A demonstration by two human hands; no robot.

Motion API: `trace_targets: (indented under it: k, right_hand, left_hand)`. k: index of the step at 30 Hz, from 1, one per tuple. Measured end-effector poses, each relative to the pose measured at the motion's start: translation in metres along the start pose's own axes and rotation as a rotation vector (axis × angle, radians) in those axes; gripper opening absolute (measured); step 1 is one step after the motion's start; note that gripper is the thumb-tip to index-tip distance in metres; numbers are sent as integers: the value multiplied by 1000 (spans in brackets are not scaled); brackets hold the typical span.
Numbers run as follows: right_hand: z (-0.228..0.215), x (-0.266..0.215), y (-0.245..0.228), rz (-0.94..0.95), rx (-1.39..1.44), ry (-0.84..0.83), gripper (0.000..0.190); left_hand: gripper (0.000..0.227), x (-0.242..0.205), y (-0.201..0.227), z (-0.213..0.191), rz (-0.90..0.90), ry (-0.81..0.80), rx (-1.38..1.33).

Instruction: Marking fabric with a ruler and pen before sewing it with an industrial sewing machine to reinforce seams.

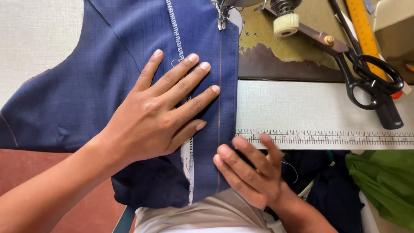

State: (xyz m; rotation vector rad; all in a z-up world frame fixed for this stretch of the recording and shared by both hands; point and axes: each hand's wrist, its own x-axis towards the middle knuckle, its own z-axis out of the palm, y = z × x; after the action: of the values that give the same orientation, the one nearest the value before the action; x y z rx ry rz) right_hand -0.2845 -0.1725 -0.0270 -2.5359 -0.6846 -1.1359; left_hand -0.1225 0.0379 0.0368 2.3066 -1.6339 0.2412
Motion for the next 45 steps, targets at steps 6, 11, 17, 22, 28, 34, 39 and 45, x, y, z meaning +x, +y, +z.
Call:
trace_targets:
  k: [6,11,17,22,28,34,39,45]
  right_hand:
    - [-30,47,12,-71,202,-256,18]
    - [-38,59,13,-28,223,-290,10]
    - [-31,58,14,-7,221,-308,11]
    - [-36,66,16,-4,247,-336,12]
    - [-35,71,17,34,265,-335,11]
    - [-32,74,22,29,247,-313,11]
    - [-28,72,24,56,256,-300,10]
    - [-24,61,27,26,269,-290,6]
  left_hand:
    - [43,12,-6,-4,24,17,8]
    - [24,35,-27,-5,79,68,18]
    - [28,42,-51,6,94,83,46]
    - [36,45,-59,10,88,86,51]
    - [50,44,-67,14,81,81,-38]
    - [48,44,-68,14,76,57,-98]
    - [44,44,-68,15,76,23,4]
    - [46,43,-70,18,72,2,30]
